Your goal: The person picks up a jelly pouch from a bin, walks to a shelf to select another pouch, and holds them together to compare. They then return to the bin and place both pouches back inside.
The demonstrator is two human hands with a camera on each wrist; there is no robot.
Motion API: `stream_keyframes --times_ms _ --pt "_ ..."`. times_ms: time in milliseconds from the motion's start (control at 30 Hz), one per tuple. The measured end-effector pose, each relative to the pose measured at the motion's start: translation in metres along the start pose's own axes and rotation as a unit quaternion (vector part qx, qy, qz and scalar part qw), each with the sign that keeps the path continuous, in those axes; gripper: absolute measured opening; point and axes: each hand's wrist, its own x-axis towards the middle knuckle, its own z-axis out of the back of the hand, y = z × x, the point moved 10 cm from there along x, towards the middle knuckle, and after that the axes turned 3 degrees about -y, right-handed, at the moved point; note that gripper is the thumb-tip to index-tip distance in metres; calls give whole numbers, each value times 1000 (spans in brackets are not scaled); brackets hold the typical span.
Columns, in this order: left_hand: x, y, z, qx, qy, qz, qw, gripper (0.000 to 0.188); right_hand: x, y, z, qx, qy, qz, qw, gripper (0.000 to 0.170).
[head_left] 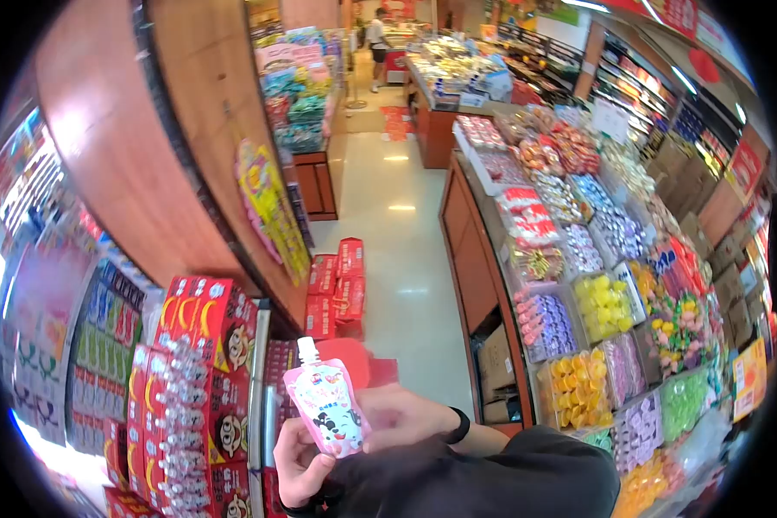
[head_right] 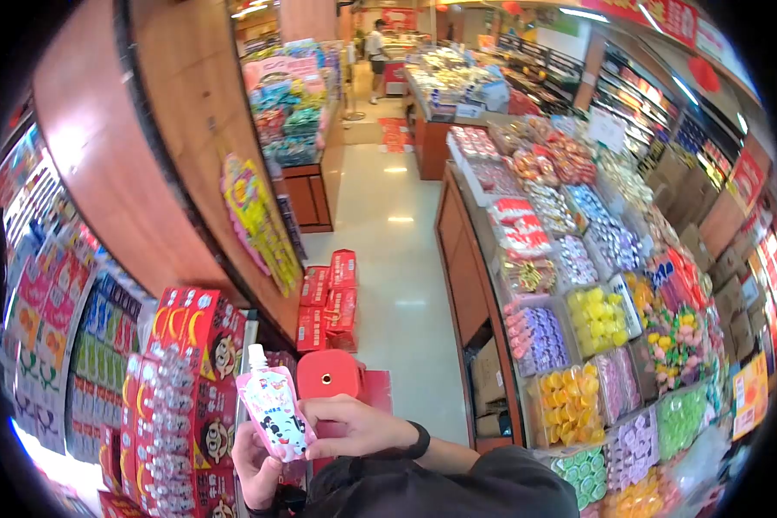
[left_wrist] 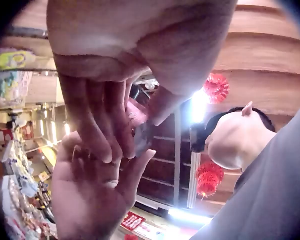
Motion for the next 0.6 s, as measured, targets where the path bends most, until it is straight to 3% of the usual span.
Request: stream_keyframes --times_ms 333,467,600 --pt "81 56 -140 34 120 51 991 57 -95 23 135 -37 -164 51 984 36" --pt "96 80 -189 24 173 74 982 59 -133 21 168 -3 -235 50 971 35" --pt "107 97 -228 50 204 116 971 60 -164 43 198 -54 -286 89 953 35"
